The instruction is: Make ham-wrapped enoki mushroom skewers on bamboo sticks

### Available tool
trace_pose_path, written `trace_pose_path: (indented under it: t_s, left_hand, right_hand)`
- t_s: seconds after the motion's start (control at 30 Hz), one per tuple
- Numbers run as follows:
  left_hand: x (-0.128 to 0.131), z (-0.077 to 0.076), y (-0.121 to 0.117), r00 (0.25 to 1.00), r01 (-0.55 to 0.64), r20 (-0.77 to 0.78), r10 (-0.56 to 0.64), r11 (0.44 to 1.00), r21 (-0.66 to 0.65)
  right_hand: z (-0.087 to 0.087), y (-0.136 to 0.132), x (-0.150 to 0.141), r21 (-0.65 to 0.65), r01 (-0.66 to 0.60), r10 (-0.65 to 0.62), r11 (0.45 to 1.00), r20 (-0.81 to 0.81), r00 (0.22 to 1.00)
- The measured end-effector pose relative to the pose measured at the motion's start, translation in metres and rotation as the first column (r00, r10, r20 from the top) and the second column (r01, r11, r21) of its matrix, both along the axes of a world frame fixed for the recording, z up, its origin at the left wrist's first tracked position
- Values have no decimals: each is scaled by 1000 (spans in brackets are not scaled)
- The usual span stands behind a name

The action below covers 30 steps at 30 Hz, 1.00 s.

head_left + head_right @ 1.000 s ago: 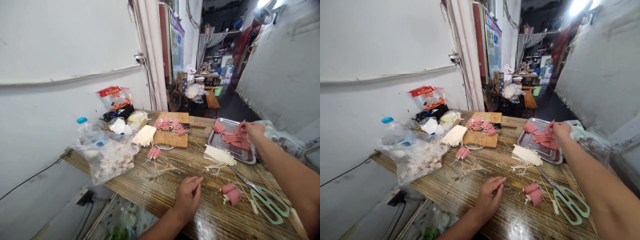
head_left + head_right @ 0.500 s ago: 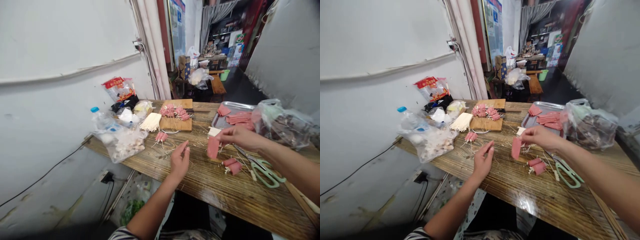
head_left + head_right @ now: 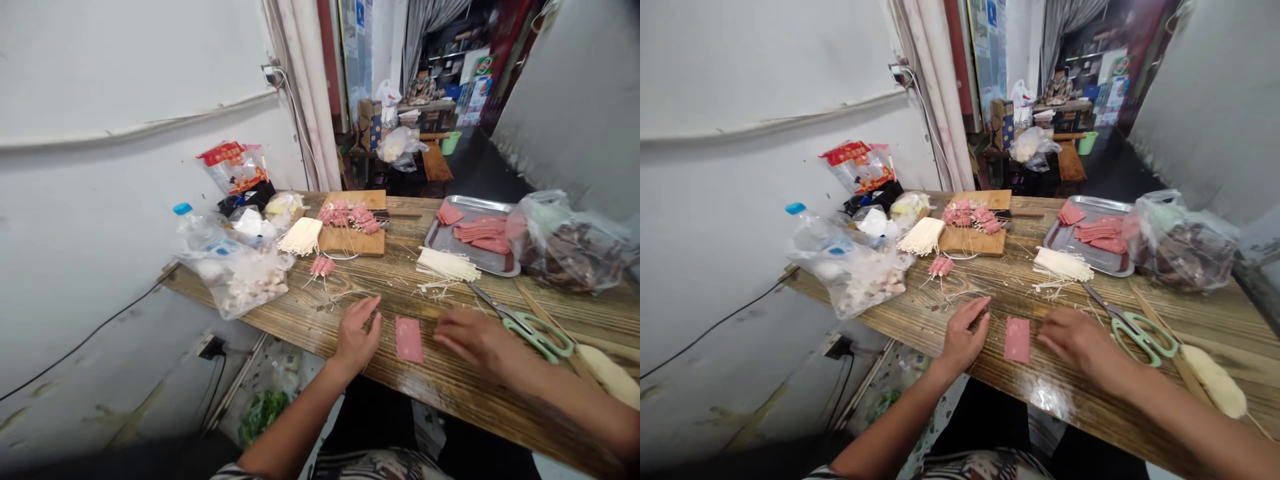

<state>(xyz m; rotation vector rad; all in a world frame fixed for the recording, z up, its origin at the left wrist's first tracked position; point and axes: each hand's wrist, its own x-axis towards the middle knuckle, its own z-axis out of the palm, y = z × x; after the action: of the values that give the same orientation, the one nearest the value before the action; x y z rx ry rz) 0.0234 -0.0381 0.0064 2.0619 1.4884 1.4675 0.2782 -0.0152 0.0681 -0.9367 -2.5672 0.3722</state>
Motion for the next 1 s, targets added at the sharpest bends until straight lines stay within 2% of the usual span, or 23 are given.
trace_pose_path:
  t_s: [0.07, 0.17, 0.3, 0.47, 0.77, 1.0]
  left_hand:
    - [0, 0, 2, 1000, -9, -11, 9, 1000, 3]
    - [0, 1, 3, 1000, -10, -20, 10, 1000, 20]
    - [-1, 0, 3, 1000, -9, -15, 9, 1000, 16]
    - [-2, 0, 3, 1000, -5, -11, 5, 1000, -5]
    - [-3, 2, 3, 1000, 7, 16, -6, 999, -49]
    - [-3, 2, 3, 1000, 18, 27, -16, 997, -81]
  right_hand:
    - [7, 34, 22, 50, 123, -125, 991, 30, 992]
    - [15, 88, 42, 146, 356, -370, 923, 78, 926]
    - [17, 131, 31, 168, 375, -409, 911, 283, 868]
    - [16, 148, -1, 184, 355, -399, 917, 433, 808]
    - [18, 163, -28, 143, 364, -372, 920, 606, 703]
    - [21, 164, -40, 137, 387, -389, 912, 584, 712]
